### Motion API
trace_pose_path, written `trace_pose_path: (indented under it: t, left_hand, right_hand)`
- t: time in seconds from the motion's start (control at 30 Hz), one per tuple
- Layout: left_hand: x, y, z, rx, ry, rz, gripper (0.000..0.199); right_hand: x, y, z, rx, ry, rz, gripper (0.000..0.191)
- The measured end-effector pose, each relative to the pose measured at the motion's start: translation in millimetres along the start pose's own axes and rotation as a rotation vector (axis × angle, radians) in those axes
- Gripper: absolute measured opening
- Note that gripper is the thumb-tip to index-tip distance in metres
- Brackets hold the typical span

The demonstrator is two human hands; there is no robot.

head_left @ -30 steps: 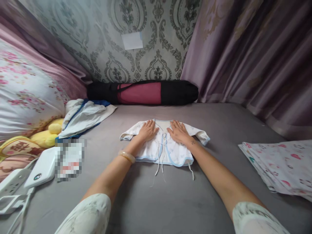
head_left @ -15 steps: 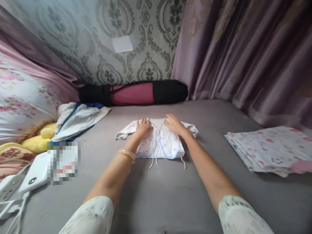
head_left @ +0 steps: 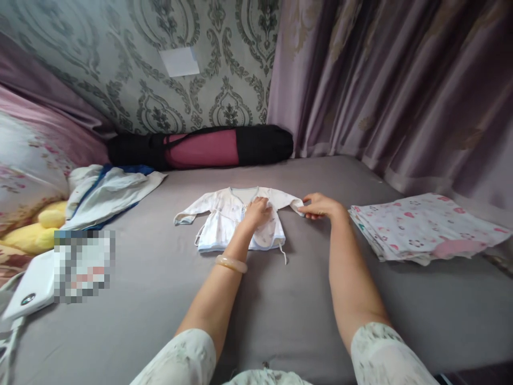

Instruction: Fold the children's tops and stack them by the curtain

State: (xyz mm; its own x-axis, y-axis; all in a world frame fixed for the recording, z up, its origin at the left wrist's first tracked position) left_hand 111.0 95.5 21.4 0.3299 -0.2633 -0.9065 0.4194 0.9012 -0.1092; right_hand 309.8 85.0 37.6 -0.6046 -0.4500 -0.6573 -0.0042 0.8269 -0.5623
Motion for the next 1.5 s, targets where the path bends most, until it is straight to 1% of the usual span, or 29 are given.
trace_pose_path:
  t: [0.07, 0.13, 0.2, 0.27, 0.33, 0.4, 0.5, 0.57, 0.63, 0.7, 0.77, 0.83, 0.97, 1.1, 1.17, 1.23, 1.27, 1.33, 1.43, 1.5]
  left_hand:
    - [4.3, 3, 0, -0.018, -0.029, 0.043, 0.029]
    - [8.8, 4, -2, -0.045, -0.04, 0.094, 0.032]
    - [13.1, 4, -3, -0.055, -0.034, 0.14, 0.034]
    - [17.2, 4, -4, -0.049, -0.029, 0.16, 0.037]
    - [20.5, 4, -5, -0.046, -0.024, 0.157, 0.039]
    - [21.6, 4, -6, -0.053, -0.018, 0.158, 0.04]
    - [21.4, 4, -6, -0.073, -0.01, 0.162, 0.039]
    - [21.6, 4, -6, -0.08, -0.011, 0.156, 0.038]
    - [22.4, 3, -6, -0.086, -0.019, 0.145, 0.038]
    - [22.7, 3, -7, -0.083, -0.032, 0.151, 0.037]
    - [22.2, 3, -8, -0.082, -0.052, 0.174, 0.035]
    - [21.5, 3, -9, -0.08, -0.077, 0.202, 0.033]
    - [20.8, 5, -11, -0.055, -0.104, 0.21, 0.032]
    - [20.0, 7, -13, -0.022, -0.11, 0.196, 0.032]
    - [19.9, 8, -14, -0.01, -0.112, 0.191, 0.032]
    - [20.1, 9, -15, 0.002, -0.111, 0.187, 0.032]
    - [20.1, 9, -15, 0.007, -0.109, 0.185, 0.032]
    - [19.9, 10, -15, 0.016, -0.103, 0.183, 0.032]
    - [18.8, 10, -14, 0.019, -0.083, 0.181, 0.032]
    - [17.4, 9, -12, 0.017, -0.058, 0.182, 0.03]
  right_hand:
    - [7, 1, -1, -0.005, 0.047, -0.068, 0.044]
    - [12, 3, -1, -0.011, 0.092, -0.105, 0.034]
    - [16, 6, 1, -0.004, 0.159, -0.123, 0.03]
    - [17, 11, 3, 0.001, 0.246, -0.109, 0.029]
    - [14, 15, 4, -0.016, 0.331, -0.052, 0.03]
    - [6, 19, 4, -0.082, 0.378, 0.025, 0.031]
    - [-8, 19, 3, -0.25, 0.336, 0.13, 0.039]
    - [-14, 18, 3, -0.36, 0.3, 0.171, 0.042]
    - [-18, 20, 7, -0.418, 0.313, 0.218, 0.04]
    - [-22, 24, 13, -0.431, 0.346, 0.317, 0.036]
    - [-25, 31, 19, -0.411, 0.335, 0.438, 0.033]
    - [-24, 38, 24, -0.357, 0.267, 0.516, 0.033]
    - [-16, 47, 31, -0.235, 0.061, 0.541, 0.041]
    - [-14, 37, 33, -0.099, -0.191, 0.581, 0.041]
    - [-13, 29, 31, -0.018, -0.27, 0.606, 0.04]
    - [-11, 24, 25, 0.029, -0.317, 0.644, 0.04]
    - [-8, 23, 18, 0.017, -0.34, 0.657, 0.04]
    - [3, 26, -4, -0.091, -0.39, 0.636, 0.043]
    - [31, 37, -41, -0.318, -0.447, 0.481, 0.049]
    - [49, 43, -59, -0.395, -0.464, 0.377, 0.053]
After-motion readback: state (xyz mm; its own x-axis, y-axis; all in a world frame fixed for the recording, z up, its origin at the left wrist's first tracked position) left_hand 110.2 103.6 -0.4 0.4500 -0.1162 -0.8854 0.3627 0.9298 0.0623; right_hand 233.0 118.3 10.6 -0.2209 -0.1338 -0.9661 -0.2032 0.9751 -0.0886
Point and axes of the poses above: each hand's wrist, its own y-axis towards the middle knuckle, its own x-axis out of the palm, z = x × y, the point moved 7 cm from there along y, towards the middle knuckle, and after that the axes turned 9 degrees about -z, right-handed, at the moved point
